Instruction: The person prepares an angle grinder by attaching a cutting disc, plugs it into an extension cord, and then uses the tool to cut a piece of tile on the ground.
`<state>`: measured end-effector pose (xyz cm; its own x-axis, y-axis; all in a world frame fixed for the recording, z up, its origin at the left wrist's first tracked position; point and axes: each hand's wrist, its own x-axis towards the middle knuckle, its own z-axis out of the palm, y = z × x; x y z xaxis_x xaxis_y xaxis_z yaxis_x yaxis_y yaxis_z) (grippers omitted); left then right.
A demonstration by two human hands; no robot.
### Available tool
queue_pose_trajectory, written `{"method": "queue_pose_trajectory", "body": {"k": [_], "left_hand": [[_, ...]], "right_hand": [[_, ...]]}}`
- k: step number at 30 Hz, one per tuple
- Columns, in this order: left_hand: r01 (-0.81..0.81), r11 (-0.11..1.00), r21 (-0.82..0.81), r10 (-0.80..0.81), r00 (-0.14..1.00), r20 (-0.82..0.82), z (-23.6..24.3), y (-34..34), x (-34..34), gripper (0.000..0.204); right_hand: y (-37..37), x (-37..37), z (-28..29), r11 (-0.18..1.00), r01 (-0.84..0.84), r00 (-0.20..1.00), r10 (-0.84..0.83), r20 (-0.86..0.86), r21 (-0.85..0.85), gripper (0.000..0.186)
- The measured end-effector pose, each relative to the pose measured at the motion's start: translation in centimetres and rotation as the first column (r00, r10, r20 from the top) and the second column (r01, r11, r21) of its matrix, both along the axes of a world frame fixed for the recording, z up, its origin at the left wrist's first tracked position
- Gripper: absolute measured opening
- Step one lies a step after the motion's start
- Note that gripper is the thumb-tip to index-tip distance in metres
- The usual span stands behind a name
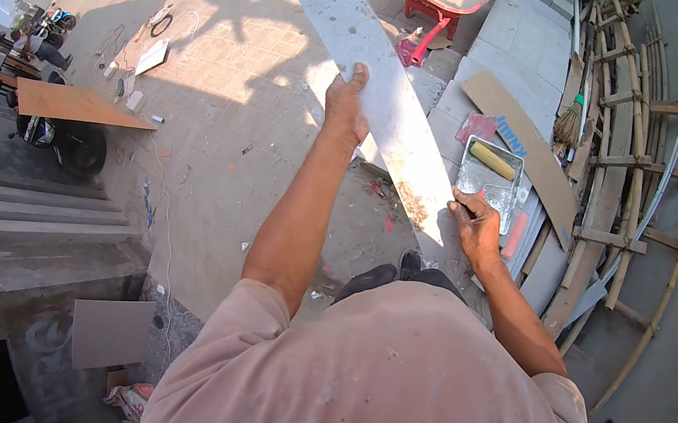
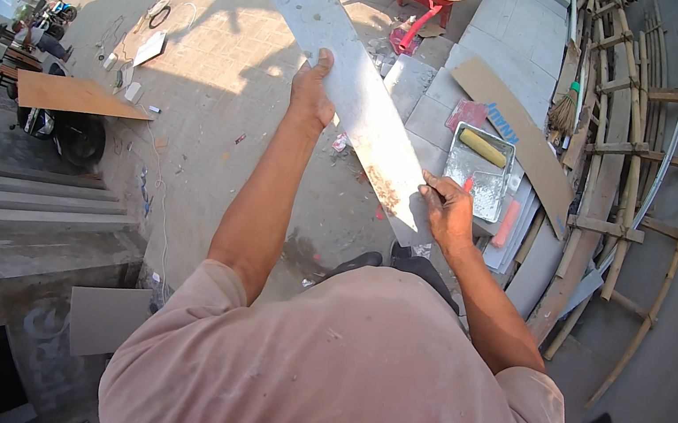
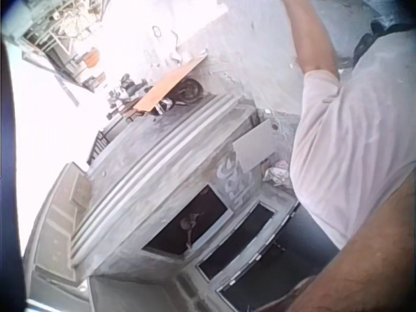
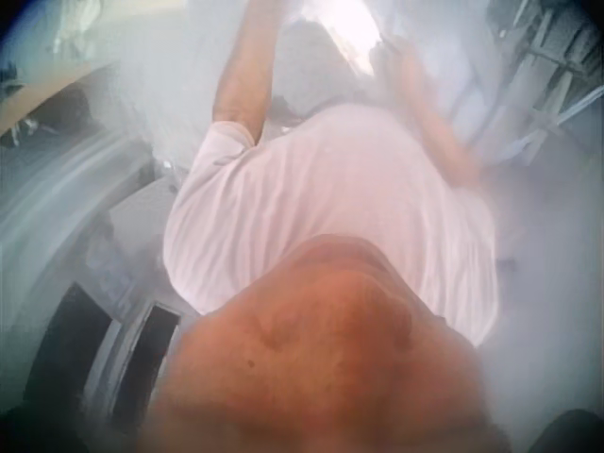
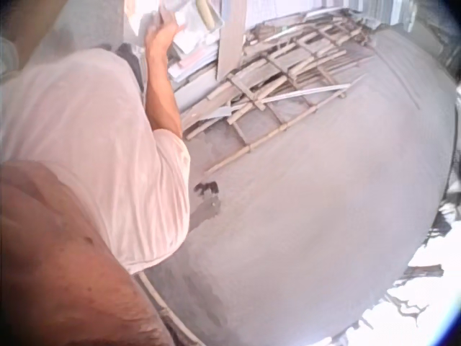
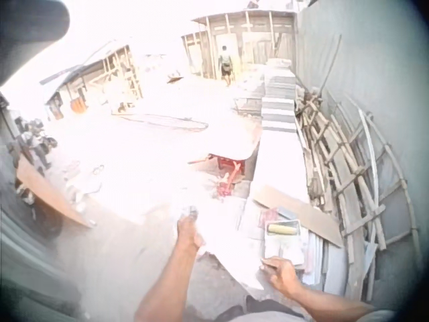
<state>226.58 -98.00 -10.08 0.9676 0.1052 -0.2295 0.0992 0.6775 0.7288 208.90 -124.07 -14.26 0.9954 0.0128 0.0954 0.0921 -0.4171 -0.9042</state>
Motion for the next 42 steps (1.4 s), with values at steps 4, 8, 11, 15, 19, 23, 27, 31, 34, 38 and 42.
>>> {"method": "queue_pose_trajectory", "body": {"k": [4, 8, 11, 15, 19, 23, 27, 31, 34, 38, 42], "left_hand": [[-0.116, 0.993, -0.019, 0.114, 0.991, -0.066, 1.3, 2.0, 0.2, 0.044], [-0.216, 0.976, 0.003, 0.215, 0.974, -0.075, 1.9, 5.3, 1.1, 0.050], [-0.337, 0.941, -0.033, 0.335, 0.941, -0.050, 0.6, 7.7, 2.1, 0.048], [-0.485, 0.873, -0.047, 0.472, 0.866, -0.166, -3.3, 12.1, 2.9, 0.044], [-0.558, 0.807, -0.194, 0.470, 0.805, -0.363, -8.7, 18.8, 3.8, 0.045], [-0.603, 0.749, -0.274, 0.435, 0.760, -0.482, -14.3, 27.5, 4.9, 0.045], [-0.577, 0.748, -0.328, 0.359, 0.767, -0.532, -17.4, 36.0, 6.5, 0.043], [-0.445, 0.849, -0.284, 0.231, 0.797, -0.558, -16.6, 43.4, 9.7, 0.052], [-0.216, 0.967, -0.135, 0.114, 0.840, -0.530, -16.0, 48.8, 12.6, 0.057], [-0.261, 0.959, 0.112, 0.276, 0.764, -0.584, -19.0, 58.0, 14.9, 0.035], [-0.207, 0.817, 0.538, 0.533, 0.626, -0.569, -24.0, 69.3, 10.3, 0.017]], "right_hand": [[0.0, 3.4, -0.9, 0.997, -0.015, 0.995, 0.022, -0.094, 0.079, 0.017], [0.8, 7.6, -1.9, 0.979, -0.058, 0.975, 0.097, -0.199, 0.195, 0.028], [2.2, 10.8, -2.9, 0.989, -0.147, 0.941, 0.133, -0.310, -0.020, 0.050], [5.7, 15.0, -4.0, 0.963, -0.252, 0.942, 0.222, -0.252, -0.093, 0.037], [11.8, 19.6, -4.1, 0.853, -0.284, 0.953, 0.200, -0.227, -0.439, 0.043], [22.0, 24.3, -3.1, 0.807, -0.371, 0.905, 0.203, -0.374, -0.459, 0.052], [30.6, 26.8, -1.7, 0.792, -0.370, 0.886, 0.142, -0.442, -0.486, 0.056], [37.0, 30.3, -2.2, 0.829, -0.279, 0.888, 0.030, -0.460, -0.485, 0.058], [40.6, 34.8, -4.2, 0.873, -0.203, 0.870, -0.046, -0.490, -0.443, 0.060], [44.8, 43.5, -7.2, 0.799, -0.239, 0.900, -0.030, -0.434, -0.551, 0.063], [50.7, 53.8, -9.8, 0.697, -0.184, 0.970, 0.014, -0.243, -0.693, 0.060]]}}
